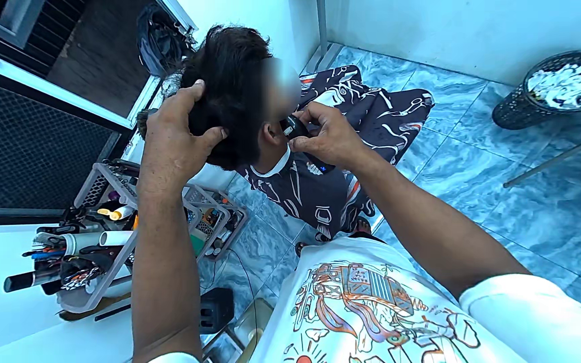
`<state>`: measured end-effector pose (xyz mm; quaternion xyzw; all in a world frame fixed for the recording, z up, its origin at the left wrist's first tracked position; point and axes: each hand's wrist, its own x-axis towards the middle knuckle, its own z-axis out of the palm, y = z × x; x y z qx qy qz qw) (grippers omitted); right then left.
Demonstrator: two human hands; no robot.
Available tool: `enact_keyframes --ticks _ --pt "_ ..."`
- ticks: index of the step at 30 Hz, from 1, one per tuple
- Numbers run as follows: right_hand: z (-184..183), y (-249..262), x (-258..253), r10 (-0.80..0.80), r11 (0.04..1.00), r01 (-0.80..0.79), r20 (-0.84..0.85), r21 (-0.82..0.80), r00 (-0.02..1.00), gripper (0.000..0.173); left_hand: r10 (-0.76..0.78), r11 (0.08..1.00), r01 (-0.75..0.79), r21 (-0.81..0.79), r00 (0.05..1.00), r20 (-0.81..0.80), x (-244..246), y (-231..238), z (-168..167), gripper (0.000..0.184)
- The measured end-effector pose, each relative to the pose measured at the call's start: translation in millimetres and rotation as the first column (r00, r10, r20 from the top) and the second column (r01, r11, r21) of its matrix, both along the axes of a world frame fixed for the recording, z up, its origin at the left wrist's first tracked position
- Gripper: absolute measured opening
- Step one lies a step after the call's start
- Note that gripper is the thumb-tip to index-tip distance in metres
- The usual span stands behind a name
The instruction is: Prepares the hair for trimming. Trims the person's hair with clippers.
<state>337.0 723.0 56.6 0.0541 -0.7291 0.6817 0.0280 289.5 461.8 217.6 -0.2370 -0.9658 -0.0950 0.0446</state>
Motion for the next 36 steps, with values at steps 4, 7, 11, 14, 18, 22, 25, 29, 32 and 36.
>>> enact_keyframes --ticks 4,7,11,14,18,22,25,29,32,36 --pt "1.7 -3.1 -1.4 0.001 1.000 -0.001 -0.018 0.017 1.000 0.033 -0.005 1.000 0.005 0.000 1.000 -0.004 -0.2 -0.6 -0.2 0.072" --pt "4.9 -4.2 -1.4 0.008 1.000 -0.007 -0.013 0.020 1.000 0.032 -0.006 1.000 0.006 0.002 1.000 -0.003 0.2 0.0 0.1 0.073" --pt "7.3 -5.3 -1.0 0.028 0.999 -0.026 -0.029 0.044 0.999 0.031 0.009 1.000 -0.009 -0.003 1.000 0.002 1.0 1.2 0.7 0.072" --pt "9.8 -5.3 0.0 0.048 0.996 -0.046 -0.025 0.081 0.999 0.032 0.009 1.000 -0.009 0.004 1.000 0.003 0.9 1.9 1.0 0.072" --pt "6.6 -3.3 -0.1 0.024 0.999 -0.023 -0.016 0.036 1.000 0.031 0.014 1.000 -0.014 0.005 1.000 0.010 0.2 1.4 0.8 0.072" --pt "7.4 -3.8 -0.7 0.017 0.999 -0.017 -0.015 0.051 1.000 0.032 0.006 1.000 -0.006 -0.002 1.000 0.008 0.3 1.6 0.7 0.072" --pt "10.0 -5.0 -1.1 0.042 0.996 -0.040 -0.028 0.085 0.999 0.032 0.007 1.000 -0.007 0.007 1.000 0.007 0.9 2.1 0.7 0.071" --pt "9.3 -3.9 -0.4 0.043 0.996 -0.041 -0.026 0.075 0.999 0.031 0.003 1.000 -0.003 0.007 1.000 0.003 0.6 1.5 0.5 0.072" --pt "6.0 -4.2 -0.8 0.020 1.000 -0.020 0.009 0.000 1.000 0.032 0.004 1.000 -0.004 0.000 1.000 0.008 0.5 1.0 0.9 0.072" --pt "6.5 -5.1 -1.8 0.018 1.000 -0.018 0.010 0.017 1.000 0.033 0.001 1.000 -0.001 0.005 1.000 0.006 0.1 0.9 0.7 0.072"
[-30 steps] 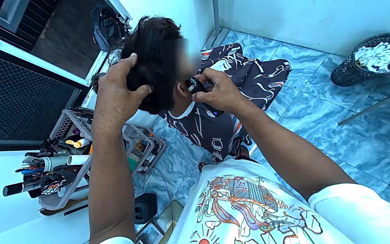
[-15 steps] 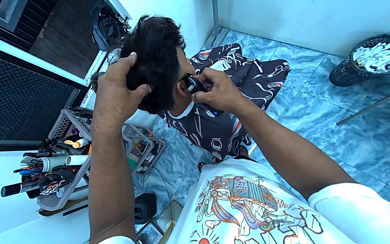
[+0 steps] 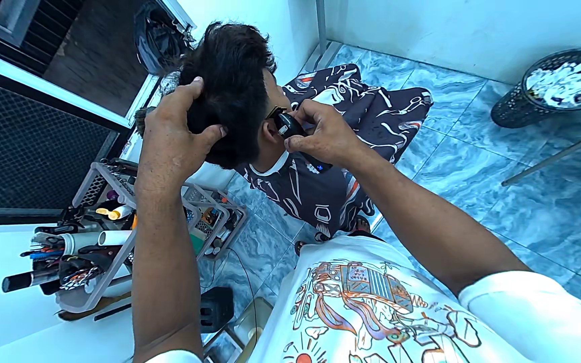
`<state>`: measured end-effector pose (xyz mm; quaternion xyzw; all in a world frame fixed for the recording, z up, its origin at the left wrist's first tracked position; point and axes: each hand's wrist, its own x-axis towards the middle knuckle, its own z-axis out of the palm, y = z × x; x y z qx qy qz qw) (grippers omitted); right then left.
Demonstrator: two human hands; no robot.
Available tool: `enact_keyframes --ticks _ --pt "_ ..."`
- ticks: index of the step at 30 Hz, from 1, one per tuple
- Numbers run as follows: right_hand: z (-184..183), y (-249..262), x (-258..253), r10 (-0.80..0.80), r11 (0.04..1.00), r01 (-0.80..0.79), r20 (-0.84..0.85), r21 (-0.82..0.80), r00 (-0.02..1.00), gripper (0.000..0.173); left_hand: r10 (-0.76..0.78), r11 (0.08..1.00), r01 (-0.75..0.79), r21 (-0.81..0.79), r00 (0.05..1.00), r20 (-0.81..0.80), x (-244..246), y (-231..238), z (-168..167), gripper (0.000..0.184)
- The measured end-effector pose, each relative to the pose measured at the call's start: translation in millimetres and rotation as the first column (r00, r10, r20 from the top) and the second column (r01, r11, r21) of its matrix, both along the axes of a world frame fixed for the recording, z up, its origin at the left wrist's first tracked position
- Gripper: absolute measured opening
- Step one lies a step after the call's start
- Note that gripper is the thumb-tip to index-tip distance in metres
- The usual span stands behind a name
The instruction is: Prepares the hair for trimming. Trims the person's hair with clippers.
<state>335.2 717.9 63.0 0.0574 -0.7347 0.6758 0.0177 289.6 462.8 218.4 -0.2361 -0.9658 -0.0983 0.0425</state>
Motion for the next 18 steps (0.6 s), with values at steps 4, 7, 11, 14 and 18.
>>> enact_keyframes --ticks 4,7,11,14,18 --pt "3.1 -0.2 0.1 0.008 0.999 -0.007 -0.022 0.039 1.000 0.032 0.000 1.000 0.000 -0.007 1.000 -0.001 -0.4 0.1 0.5 0.072" --pt "6.0 -0.6 0.7 0.022 0.998 -0.020 -0.031 0.067 0.999 0.032 -0.005 1.000 0.005 -0.006 1.000 -0.001 -0.5 0.4 0.9 0.072" --pt "3.8 -0.1 0.9 0.026 0.997 -0.023 -0.051 0.071 0.998 0.032 -0.003 1.000 0.003 -0.002 1.000 0.004 0.3 0.7 1.3 0.072" --pt "0.0 0.4 0.4 -0.012 1.000 0.013 -0.045 0.024 0.999 0.032 0.002 1.000 -0.002 -0.005 1.000 0.002 0.0 0.3 1.3 0.072" --pt "0.8 0.7 -1.0 -0.013 0.999 0.015 -0.044 0.040 0.999 0.031 -0.002 1.000 0.002 -0.010 1.000 0.005 -1.0 0.1 1.4 0.073"
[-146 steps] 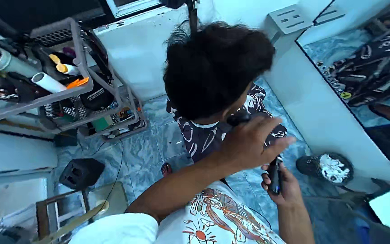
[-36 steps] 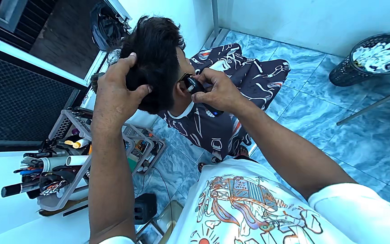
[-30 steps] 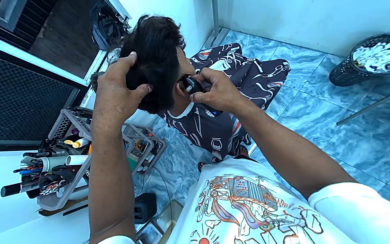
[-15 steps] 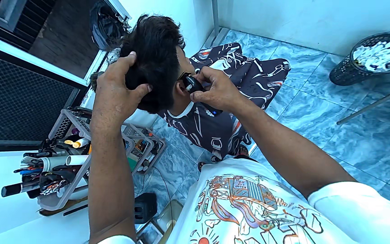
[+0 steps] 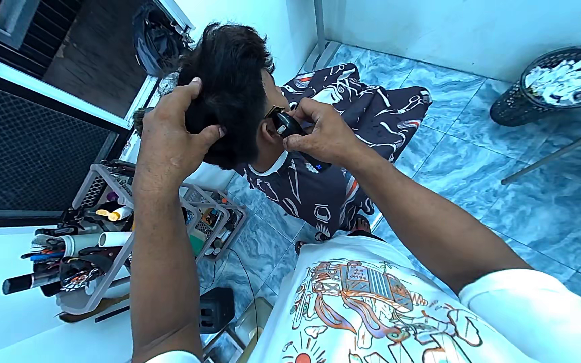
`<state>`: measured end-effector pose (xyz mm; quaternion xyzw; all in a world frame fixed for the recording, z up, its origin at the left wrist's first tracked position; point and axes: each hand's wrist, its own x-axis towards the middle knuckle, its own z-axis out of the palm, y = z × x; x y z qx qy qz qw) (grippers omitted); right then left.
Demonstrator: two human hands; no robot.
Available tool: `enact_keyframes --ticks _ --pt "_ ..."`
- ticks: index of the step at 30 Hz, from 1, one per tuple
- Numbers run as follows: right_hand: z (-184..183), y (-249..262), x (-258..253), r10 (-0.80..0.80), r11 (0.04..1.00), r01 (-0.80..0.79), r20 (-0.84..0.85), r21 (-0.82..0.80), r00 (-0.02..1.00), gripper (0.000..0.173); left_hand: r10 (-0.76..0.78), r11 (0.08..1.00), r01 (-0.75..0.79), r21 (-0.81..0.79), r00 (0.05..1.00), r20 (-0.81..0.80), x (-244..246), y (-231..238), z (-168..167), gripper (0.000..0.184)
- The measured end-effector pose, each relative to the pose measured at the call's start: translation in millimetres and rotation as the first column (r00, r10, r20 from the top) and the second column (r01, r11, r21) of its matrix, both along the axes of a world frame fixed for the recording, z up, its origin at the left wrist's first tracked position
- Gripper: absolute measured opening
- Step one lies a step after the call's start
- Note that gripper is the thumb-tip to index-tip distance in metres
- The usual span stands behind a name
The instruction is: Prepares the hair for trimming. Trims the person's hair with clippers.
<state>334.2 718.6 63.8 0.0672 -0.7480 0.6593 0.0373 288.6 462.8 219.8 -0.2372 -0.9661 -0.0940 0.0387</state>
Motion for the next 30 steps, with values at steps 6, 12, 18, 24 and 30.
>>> enact_keyframes --ticks 6,12,18,24,30 --pt "6.9 -1.5 2.1 0.042 0.998 -0.042 0.015 0.038 0.999 0.032 -0.001 1.000 0.001 0.001 1.000 0.002 0.0 0.8 0.4 0.072" --pt "-0.3 0.0 -0.3 -0.001 1.000 0.001 -0.008 0.007 1.000 0.032 -0.005 1.000 0.005 0.003 1.000 0.003 -0.7 0.5 0.5 0.072" --pt "6.8 -1.4 0.3 0.013 0.998 -0.013 0.007 0.058 1.000 0.032 -0.007 1.000 0.007 0.002 1.000 -0.001 -1.1 1.9 0.8 0.071" --pt "7.9 1.0 0.4 0.040 0.994 -0.037 -0.028 0.103 0.999 0.033 -0.006 1.000 0.006 0.005 1.000 0.007 -2.6 1.0 0.6 0.072" --pt "9.0 -0.2 -0.2 0.022 0.996 -0.022 0.000 0.083 1.000 0.031 -0.014 1.000 0.014 0.003 1.000 0.004 -4.1 1.3 0.5 0.071"
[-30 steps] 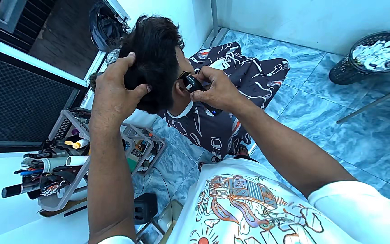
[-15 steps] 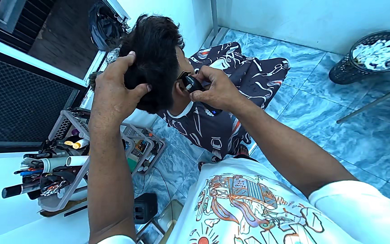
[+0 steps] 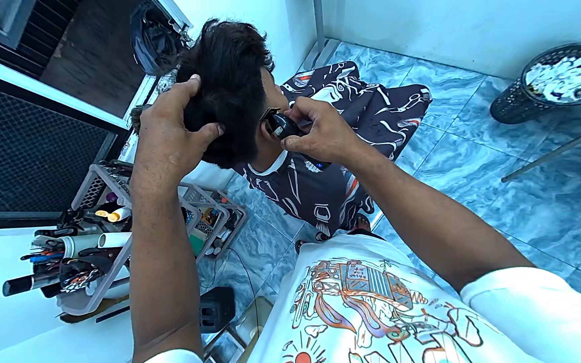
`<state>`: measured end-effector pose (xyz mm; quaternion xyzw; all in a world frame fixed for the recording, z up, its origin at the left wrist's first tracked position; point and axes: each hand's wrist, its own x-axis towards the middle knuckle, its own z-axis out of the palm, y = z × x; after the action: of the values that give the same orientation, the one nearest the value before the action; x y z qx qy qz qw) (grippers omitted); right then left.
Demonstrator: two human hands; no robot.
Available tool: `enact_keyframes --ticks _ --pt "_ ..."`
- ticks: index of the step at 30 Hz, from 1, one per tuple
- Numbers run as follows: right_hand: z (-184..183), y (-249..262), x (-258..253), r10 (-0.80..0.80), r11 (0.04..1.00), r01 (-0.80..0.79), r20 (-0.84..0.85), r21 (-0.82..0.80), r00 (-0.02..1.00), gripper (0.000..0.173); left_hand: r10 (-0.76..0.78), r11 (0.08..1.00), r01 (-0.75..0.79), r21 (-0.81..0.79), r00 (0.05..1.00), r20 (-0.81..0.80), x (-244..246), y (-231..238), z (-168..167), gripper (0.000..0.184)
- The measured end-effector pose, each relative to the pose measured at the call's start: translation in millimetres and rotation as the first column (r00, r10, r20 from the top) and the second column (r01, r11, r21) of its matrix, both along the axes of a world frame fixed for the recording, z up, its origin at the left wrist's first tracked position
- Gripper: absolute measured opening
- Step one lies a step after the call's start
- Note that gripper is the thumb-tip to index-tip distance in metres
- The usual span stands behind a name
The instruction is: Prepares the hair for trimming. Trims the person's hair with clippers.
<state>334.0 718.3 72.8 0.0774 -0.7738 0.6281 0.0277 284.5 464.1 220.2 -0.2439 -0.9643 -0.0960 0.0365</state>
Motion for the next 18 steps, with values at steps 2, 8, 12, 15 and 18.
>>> enact_keyframes --ticks 2,8,12,15,18 --pt "2.4 -0.1 -0.5 0.021 1.000 -0.021 0.000 0.005 1.000 0.033 -0.001 1.000 0.001 -0.002 1.000 -0.003 -0.4 0.4 0.0 0.072" --pt "3.8 2.6 -1.2 0.039 0.998 -0.038 -0.016 0.054 0.999 0.034 -0.001 1.000 0.001 -0.001 1.000 0.004 -2.6 -1.2 0.0 0.072" --pt "1.8 1.5 -3.5 0.017 1.000 -0.017 -0.016 0.016 1.000 0.033 -0.003 1.000 0.003 0.000 1.000 0.001 -2.9 -0.6 -0.2 0.072" --pt "5.2 0.9 -2.8 0.044 0.998 -0.043 -0.006 0.052 0.999 0.034 -0.004 1.000 0.004 -0.002 1.000 0.005 -3.0 -0.2 0.6 0.072" --pt "8.1 2.3 -1.4 0.061 0.997 -0.061 -0.013 0.057 0.998 0.033 0.002 1.000 -0.001 -0.006 1.000 0.008 -3.8 -0.6 0.9 0.072"
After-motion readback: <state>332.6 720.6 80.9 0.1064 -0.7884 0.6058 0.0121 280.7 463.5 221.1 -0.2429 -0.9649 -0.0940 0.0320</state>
